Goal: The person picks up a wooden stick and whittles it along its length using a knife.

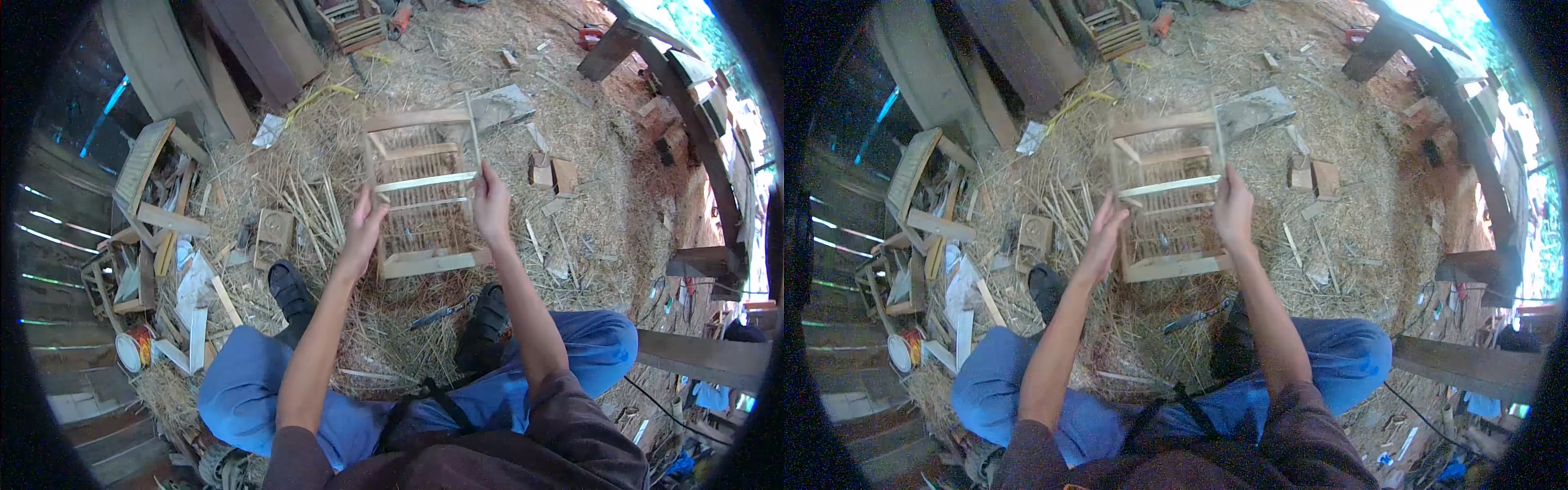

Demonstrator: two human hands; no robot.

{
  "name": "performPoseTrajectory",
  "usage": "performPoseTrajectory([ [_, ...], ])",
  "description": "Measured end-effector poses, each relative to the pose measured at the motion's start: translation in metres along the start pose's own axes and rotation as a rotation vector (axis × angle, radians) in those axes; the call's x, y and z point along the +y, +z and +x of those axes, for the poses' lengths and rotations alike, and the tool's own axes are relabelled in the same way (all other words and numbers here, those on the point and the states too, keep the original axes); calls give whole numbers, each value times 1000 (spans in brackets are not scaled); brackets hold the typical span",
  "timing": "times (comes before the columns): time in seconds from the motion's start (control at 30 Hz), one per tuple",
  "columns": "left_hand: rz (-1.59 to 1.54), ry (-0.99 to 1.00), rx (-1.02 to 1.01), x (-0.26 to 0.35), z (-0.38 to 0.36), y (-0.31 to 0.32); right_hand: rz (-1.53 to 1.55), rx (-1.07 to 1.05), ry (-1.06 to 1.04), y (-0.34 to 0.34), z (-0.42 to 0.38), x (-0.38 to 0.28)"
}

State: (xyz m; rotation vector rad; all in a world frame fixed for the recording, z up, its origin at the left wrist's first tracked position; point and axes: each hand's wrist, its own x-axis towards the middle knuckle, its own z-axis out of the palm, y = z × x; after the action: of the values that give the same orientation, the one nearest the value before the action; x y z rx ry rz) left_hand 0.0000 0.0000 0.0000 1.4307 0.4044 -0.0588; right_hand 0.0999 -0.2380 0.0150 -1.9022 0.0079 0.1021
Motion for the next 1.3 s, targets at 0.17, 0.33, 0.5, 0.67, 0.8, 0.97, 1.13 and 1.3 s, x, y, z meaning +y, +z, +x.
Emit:
performPoseTrajectory([
  [0.17,-61,-59,-28,-35,-28,0,-436,141,-325,18,-7,42],
  [0.33,-103,-28,33,-60,-58,-9,-554,156,-535,31,-48,11],
  [0.5,-72,24,168,-96,-71,-32,-651,-163,-742,77,-129,4],
  [0.67,-133,-51,274,-115,-95,-60,-807,-132,-754,89,-128,29],
  [0.8,-140,-77,328,-159,-92,-86,-780,-52,-809,79,-88,36],
  [0.97,41,7,457,-211,-79,-110,-764,-182,-711,66,-74,6],
  [1.13,359,-59,503,-217,-67,-100,-788,-227,-651,111,-129,-3],
  [1.3,638,-271,482,-215,-44,-89,-708,-382,-768,158,-147,32],
])
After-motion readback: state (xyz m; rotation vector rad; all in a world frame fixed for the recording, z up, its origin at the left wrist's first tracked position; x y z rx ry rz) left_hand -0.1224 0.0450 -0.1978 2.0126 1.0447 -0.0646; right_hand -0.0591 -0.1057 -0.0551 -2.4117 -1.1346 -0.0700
